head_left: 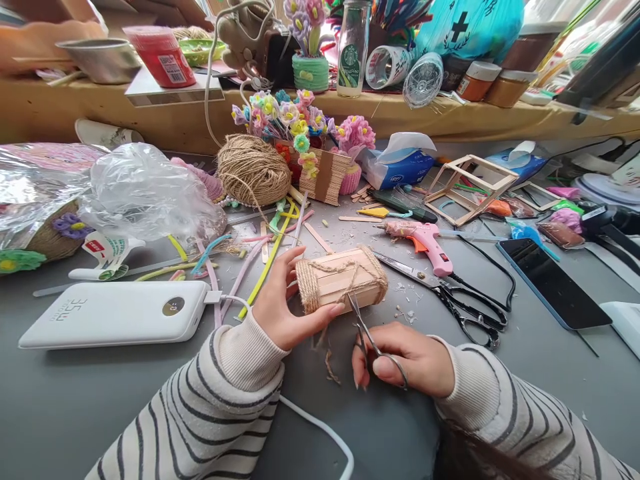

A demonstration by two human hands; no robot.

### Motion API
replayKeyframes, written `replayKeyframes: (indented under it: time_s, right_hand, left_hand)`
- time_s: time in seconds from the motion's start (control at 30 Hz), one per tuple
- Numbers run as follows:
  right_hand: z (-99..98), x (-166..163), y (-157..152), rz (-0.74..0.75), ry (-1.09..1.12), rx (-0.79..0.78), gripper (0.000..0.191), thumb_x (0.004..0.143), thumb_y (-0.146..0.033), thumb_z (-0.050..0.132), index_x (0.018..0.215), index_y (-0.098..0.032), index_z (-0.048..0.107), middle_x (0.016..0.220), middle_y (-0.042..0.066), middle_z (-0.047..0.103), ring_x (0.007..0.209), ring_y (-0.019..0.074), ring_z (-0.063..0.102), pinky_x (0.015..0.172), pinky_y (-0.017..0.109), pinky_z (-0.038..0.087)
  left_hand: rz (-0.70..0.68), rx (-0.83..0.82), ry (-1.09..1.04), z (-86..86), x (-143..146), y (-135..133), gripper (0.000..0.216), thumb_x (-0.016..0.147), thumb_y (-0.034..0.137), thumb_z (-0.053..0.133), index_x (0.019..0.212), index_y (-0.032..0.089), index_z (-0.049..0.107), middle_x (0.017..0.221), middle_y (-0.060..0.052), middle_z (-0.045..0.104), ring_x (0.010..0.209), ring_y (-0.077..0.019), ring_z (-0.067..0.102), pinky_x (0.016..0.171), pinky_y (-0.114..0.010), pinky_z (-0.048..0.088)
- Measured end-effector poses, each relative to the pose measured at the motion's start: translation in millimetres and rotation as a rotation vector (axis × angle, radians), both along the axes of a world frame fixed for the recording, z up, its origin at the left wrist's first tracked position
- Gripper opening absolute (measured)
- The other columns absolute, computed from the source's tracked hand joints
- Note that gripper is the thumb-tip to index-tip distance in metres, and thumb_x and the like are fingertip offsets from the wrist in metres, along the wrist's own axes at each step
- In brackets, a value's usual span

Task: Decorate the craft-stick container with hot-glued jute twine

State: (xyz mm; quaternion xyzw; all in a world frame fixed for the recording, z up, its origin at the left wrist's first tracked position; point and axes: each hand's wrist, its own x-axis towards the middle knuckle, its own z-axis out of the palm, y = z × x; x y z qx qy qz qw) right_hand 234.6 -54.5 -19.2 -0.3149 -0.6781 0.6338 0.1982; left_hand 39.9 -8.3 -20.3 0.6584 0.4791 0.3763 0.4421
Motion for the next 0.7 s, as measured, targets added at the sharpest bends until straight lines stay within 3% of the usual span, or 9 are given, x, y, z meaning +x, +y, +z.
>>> replayKeyframes:
  time_s: [0.13, 0.37, 0.53, 0.7]
  right_hand:
    - [3.0, 2.4, 4.9, 0.035, -0.032, -0.01, 0.063, 0.077, -0.067, 0.033, 0.078, -0.01, 0.06, 0.07, 0.008, 0.061, 0.061, 0.0113, 0.053, 0.057, 0.024, 0.042]
    - [3.5, 2.0, 8.0, 0.042, 0.006, -0.037, 0.063, 0.076, -0.067, 0.036, 0.078, -0.009, 0.059, 0.069, 0.007, 0.06, 0.054, 0.0074, 0.048, 0.053, 0.021, 0.041]
    - [2.7, 2.1, 8.5, 0.06, 0.01, -0.02, 0.062, 0.077, -0.066, 0.035, 0.08, -0.009, 0.059, 0.071, 0.008, 0.061, 0.064, 0.0114, 0.054, 0.058, 0.023, 0.043]
    - [3.3, 1.9, 8.1, 0.067, 0.002, -0.013, 0.063, 0.077, -0.066, 0.034, 0.079, -0.009, 0.059, 0.071, 0.008, 0.06, 0.065, 0.0119, 0.054, 0.06, 0.024, 0.044]
  left_hand:
    - [-0.01, 0.224, 0.149, -2.4, -3.1, 2.1, 0.084, 0.055, 0.037, 0.071, 0.123, 0.01, 0.031, 0.115, -0.019, 0.049, 0.105, -0.0285, 0.053, 0.09, -0.045, 0.046]
    - [0.037, 0.815, 0.316, 13.0, 1.1, -5.7, 0.054, 0.062, 0.021, 0.068, 0.109, 0.007, 0.046, 0.106, -0.018, 0.056, 0.103, -0.0275, 0.053, 0.088, -0.044, 0.046]
    - [0.035, 0.931, 0.337, 18.8, 2.9, -10.3, 0.022, 0.064, 0.011, 0.065, 0.083, 0.015, 0.055, 0.09, -0.01, 0.061, 0.089, -0.0232, 0.06, 0.077, -0.039, 0.051]
    - [0.049, 0.975, 0.349, 20.0, 3.7, -9.8, 0.016, 0.067, 0.009, 0.063, 0.079, 0.017, 0.057, 0.086, -0.007, 0.062, 0.087, -0.0213, 0.061, 0.075, -0.038, 0.053]
